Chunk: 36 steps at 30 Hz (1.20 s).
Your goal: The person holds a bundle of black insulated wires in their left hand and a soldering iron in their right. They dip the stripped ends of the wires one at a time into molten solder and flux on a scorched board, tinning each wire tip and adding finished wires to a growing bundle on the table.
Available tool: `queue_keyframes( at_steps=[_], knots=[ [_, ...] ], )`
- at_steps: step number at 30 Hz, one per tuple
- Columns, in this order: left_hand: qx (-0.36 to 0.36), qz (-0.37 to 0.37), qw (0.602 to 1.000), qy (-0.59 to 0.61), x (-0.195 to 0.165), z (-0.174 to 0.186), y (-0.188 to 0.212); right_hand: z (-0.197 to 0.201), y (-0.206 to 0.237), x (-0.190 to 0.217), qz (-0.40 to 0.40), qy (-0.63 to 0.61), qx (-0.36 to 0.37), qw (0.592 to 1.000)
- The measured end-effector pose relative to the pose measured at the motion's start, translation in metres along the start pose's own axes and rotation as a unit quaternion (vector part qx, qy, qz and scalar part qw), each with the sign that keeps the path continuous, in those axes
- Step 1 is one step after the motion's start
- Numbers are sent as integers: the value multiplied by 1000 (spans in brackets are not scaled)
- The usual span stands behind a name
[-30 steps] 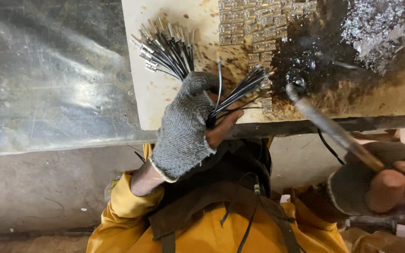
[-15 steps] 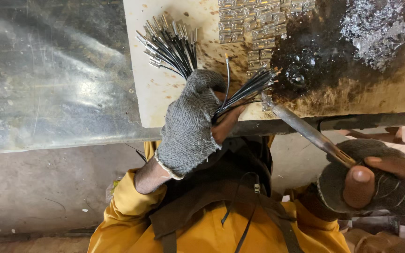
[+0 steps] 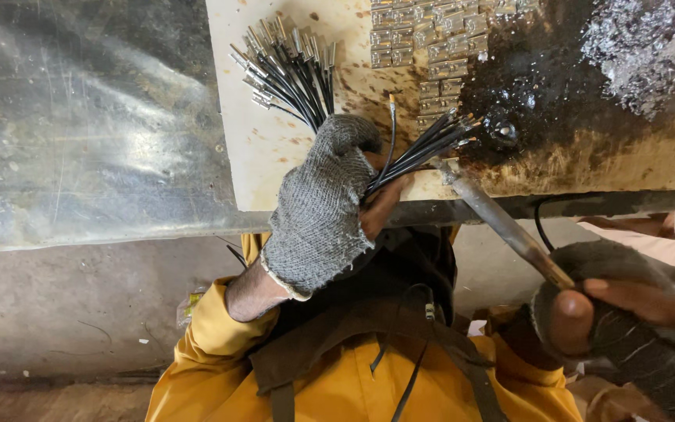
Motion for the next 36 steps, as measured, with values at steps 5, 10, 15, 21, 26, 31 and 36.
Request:
queue_keyframes(
  at_steps=[5, 10, 15, 21, 26, 31, 36],
  knots=[
    [-5, -26, 1000, -2, -3, 1, 0, -4, -6, -4, -27, 4, 18, 999],
    [9, -33, 999, -17, -1, -3, 0, 2, -32, -18, -79, 19, 61, 995],
    [-8, -15, 1000, -6, 2, -2, 2, 21, -48, -36, -155, 42, 105, 981],
    [-2, -44, 999, 9, 4, 9, -2, 46, -61, -73, -288, 91, 182, 936],
    [-158, 37, 971, 174, 15, 50, 5, 61, -70, -102, -372, 128, 242, 887],
    [-200, 68, 975, 64, 27, 70, 20, 73, -72, -117, -402, 139, 263, 866],
    [-140, 95, 976, 138, 44, 51, 23, 79, -75, -126, -421, 146, 276, 852]
  ],
)
Point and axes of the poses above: each hand's wrist, its own y-axis away from the middle knuckle, its own z-axis out of the back of the hand, x = y × z, the point moved 9 cm from there along -y, towards the middle knuckle, and after that the axes turned 9 degrees about -x, right-handed, at the moved point
